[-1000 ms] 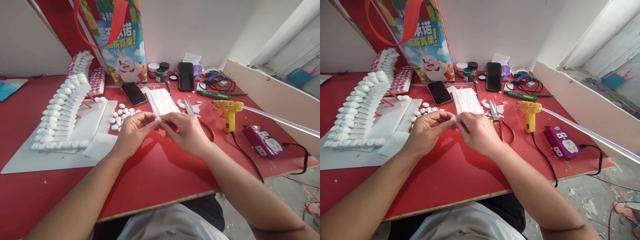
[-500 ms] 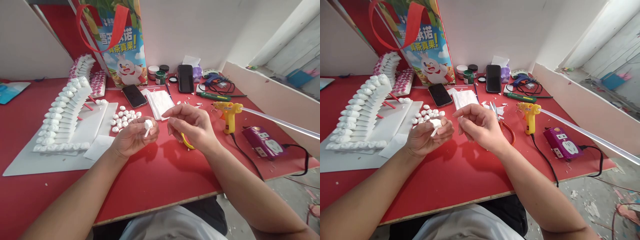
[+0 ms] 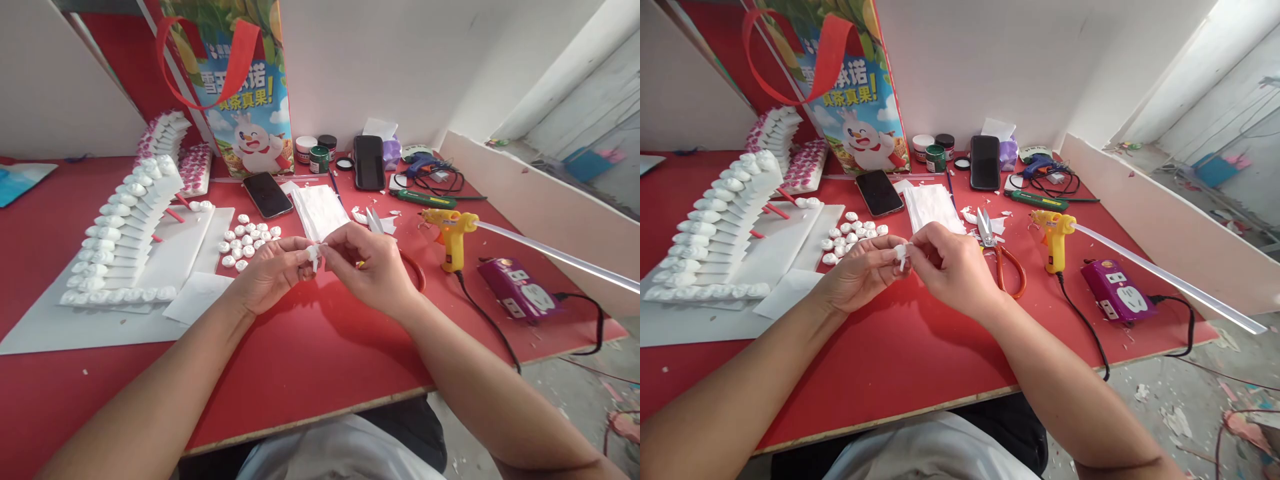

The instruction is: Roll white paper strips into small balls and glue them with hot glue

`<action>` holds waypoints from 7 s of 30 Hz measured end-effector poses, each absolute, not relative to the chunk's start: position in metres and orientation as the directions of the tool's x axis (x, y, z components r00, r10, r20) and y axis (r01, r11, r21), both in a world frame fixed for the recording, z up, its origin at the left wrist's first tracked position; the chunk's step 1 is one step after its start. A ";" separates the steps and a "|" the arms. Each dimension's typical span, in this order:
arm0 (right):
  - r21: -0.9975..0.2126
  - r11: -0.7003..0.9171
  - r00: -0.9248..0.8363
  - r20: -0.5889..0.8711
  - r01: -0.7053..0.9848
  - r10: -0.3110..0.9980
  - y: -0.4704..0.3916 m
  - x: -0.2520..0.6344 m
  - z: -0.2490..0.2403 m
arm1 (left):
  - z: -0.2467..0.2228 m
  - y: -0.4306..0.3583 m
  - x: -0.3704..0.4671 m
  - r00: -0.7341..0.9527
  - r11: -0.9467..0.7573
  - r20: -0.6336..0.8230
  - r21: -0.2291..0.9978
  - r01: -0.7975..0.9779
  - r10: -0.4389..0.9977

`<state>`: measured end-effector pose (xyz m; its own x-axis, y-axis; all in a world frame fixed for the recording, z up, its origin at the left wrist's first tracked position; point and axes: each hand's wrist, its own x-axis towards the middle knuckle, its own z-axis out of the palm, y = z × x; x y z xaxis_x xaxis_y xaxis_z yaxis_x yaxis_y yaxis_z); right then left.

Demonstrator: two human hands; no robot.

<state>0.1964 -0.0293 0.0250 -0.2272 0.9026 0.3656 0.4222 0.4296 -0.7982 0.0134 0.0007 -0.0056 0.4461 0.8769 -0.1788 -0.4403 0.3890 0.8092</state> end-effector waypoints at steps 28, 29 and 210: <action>-0.782 -0.368 0.561 -0.028 0.504 0.828 -0.028 0.336 0.030 | -0.004 0.002 0.014 0.355 0.416 -0.269 0.790 -0.450 0.895; -0.829 -0.320 0.532 -0.032 0.459 0.846 -0.032 0.329 0.037 | -0.004 0.003 0.014 0.339 0.411 -0.273 0.788 -0.458 0.900; -0.980 0.002 -0.074 0.017 -0.197 0.997 -0.026 0.181 0.014 | -0.003 0.002 0.013 0.286 0.255 -0.145 0.883 -0.395 0.947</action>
